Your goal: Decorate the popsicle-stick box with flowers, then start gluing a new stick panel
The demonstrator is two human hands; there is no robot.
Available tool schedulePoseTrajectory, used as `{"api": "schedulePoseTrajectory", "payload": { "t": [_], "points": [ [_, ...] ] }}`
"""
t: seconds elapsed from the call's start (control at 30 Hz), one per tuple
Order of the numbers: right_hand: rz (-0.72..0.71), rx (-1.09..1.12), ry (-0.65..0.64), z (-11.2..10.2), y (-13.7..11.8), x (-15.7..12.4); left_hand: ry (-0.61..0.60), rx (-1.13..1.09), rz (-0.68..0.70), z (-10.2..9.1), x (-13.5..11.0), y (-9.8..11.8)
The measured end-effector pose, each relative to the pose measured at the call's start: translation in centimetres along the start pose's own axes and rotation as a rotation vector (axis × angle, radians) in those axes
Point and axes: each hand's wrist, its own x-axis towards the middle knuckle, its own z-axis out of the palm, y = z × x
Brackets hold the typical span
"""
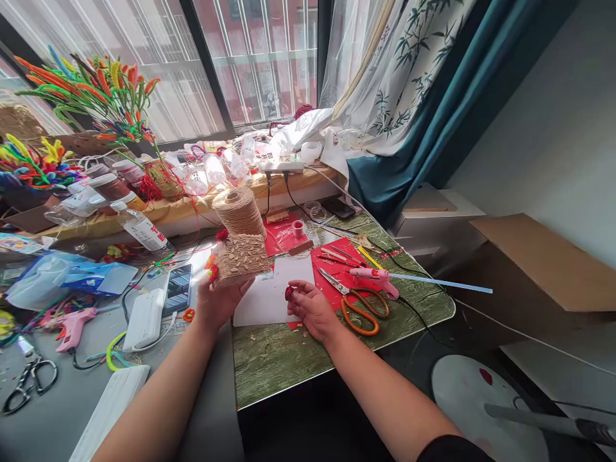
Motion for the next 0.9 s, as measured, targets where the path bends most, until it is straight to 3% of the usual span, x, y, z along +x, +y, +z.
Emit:
{"api": "schedulePoseTrajectory", "payload": {
  "t": [0.23,0.47,0.57,0.67,0.9],
  "points": [
    [0.041,0.026,-0.005,0.0,0.2,-0.1,-0.027,-0.084,-0.045,-0.1,-0.2,0.4],
    [0.033,-0.118,-0.146,1.2,-0.1,-1.1,-0.032,-0.091,-0.051,-0.4,-0.3,0.3],
    [-0.016,-0.297,-0.24,2.1,0.0,-1.8,-0.069,-0.093,-0.073,-0.7,-0.2,0.2],
    [-0.083,-0.407,-0.253,3.0,-0.5,-2.1,-0.097,-0.149,-0.13,-1.2,-0.3,0.2],
    [-0.232,-0.269,-0.245,5.5,-2.7,0.5,-0.212,-0.346,-0.25,-2.2,-0.8,0.1]
  ]
}}
